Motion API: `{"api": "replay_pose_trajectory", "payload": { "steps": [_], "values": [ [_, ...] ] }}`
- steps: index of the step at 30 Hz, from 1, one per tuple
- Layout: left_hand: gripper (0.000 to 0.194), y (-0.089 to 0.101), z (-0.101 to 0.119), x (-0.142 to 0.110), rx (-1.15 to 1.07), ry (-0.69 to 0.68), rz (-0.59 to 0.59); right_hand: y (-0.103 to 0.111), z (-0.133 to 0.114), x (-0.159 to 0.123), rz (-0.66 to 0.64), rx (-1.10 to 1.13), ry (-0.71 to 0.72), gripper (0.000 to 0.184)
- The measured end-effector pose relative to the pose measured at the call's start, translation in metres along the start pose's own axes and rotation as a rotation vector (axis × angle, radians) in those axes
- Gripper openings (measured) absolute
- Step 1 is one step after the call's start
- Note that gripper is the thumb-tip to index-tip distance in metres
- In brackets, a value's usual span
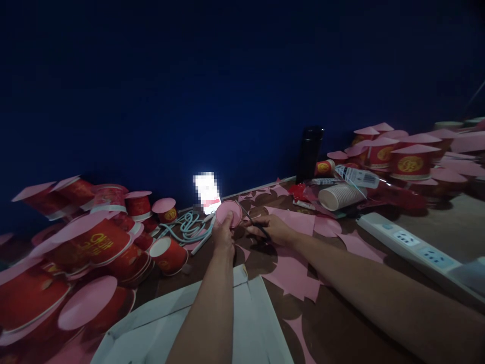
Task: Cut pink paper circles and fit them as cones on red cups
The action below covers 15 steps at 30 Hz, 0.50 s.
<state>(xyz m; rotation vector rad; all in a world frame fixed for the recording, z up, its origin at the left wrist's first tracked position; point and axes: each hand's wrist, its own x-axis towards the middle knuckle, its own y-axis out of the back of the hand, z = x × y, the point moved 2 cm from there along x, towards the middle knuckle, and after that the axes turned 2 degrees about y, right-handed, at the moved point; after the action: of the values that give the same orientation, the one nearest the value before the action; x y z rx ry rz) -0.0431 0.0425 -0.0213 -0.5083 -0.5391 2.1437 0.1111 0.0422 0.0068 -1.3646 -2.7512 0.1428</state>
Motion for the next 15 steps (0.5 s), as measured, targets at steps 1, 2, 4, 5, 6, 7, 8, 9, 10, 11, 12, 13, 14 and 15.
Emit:
{"api": "replay_pose_trajectory", "payload": {
  "steps": [1, 2, 4, 5, 6, 7, 8, 9, 10, 11, 12, 13, 14, 15],
  "values": [
    [0.045, 0.0000, 0.0004, -0.0004, 0.010, -0.006, 0.004, 0.0000, -0.0004, -0.0001, 0.004, -0.003, -0.005, 0.054],
    [0.045, -0.0002, 0.0007, -0.0010, 0.020, -0.009, 0.005, -0.0001, -0.0007, -0.0001, 0.004, -0.007, -0.007, 0.055],
    [0.045, -0.0005, 0.0016, -0.0025, 0.034, -0.018, -0.002, 0.0000, -0.0010, 0.0000, 0.000, -0.018, -0.004, 0.057],
    [0.046, -0.0007, 0.0019, -0.0032, 0.039, -0.020, -0.010, 0.0002, -0.0010, 0.0001, 0.001, -0.025, 0.002, 0.057],
    [0.047, -0.0008, 0.0020, -0.0037, 0.043, -0.017, -0.017, 0.0004, -0.0009, 0.0003, 0.003, -0.031, 0.007, 0.057],
    [0.047, -0.0008, 0.0020, -0.0041, 0.046, -0.014, -0.019, 0.0005, -0.0007, 0.0004, 0.003, -0.037, 0.009, 0.056],
    [0.048, -0.0007, 0.0018, -0.0041, 0.050, -0.009, -0.017, 0.0007, -0.0005, 0.0005, 0.004, -0.042, 0.010, 0.056],
    [0.049, -0.0005, 0.0015, -0.0040, 0.056, -0.006, -0.012, 0.0008, -0.0004, 0.0005, 0.002, -0.047, 0.009, 0.056],
    [0.050, -0.0003, 0.0011, -0.0037, 0.062, -0.005, -0.010, 0.0008, -0.0003, 0.0005, 0.000, -0.049, 0.007, 0.056],
    [0.051, -0.0002, 0.0009, -0.0033, 0.065, -0.007, -0.008, 0.0006, -0.0005, 0.0003, -0.004, -0.050, 0.004, 0.057],
    [0.051, -0.0002, 0.0007, -0.0028, 0.068, -0.012, -0.007, 0.0005, -0.0008, 0.0000, -0.003, -0.051, 0.004, 0.057],
    [0.051, -0.0002, 0.0005, -0.0024, 0.068, -0.017, -0.009, 0.0003, -0.0012, -0.0003, 0.000, -0.053, 0.005, 0.057],
    [0.051, -0.0002, 0.0003, -0.0019, 0.065, -0.017, -0.011, 0.0001, -0.0016, -0.0005, 0.004, -0.058, 0.005, 0.057],
    [0.050, -0.0002, 0.0003, -0.0016, 0.058, -0.018, -0.010, 0.0000, -0.0018, -0.0007, 0.009, -0.062, 0.007, 0.056]
  ]
}}
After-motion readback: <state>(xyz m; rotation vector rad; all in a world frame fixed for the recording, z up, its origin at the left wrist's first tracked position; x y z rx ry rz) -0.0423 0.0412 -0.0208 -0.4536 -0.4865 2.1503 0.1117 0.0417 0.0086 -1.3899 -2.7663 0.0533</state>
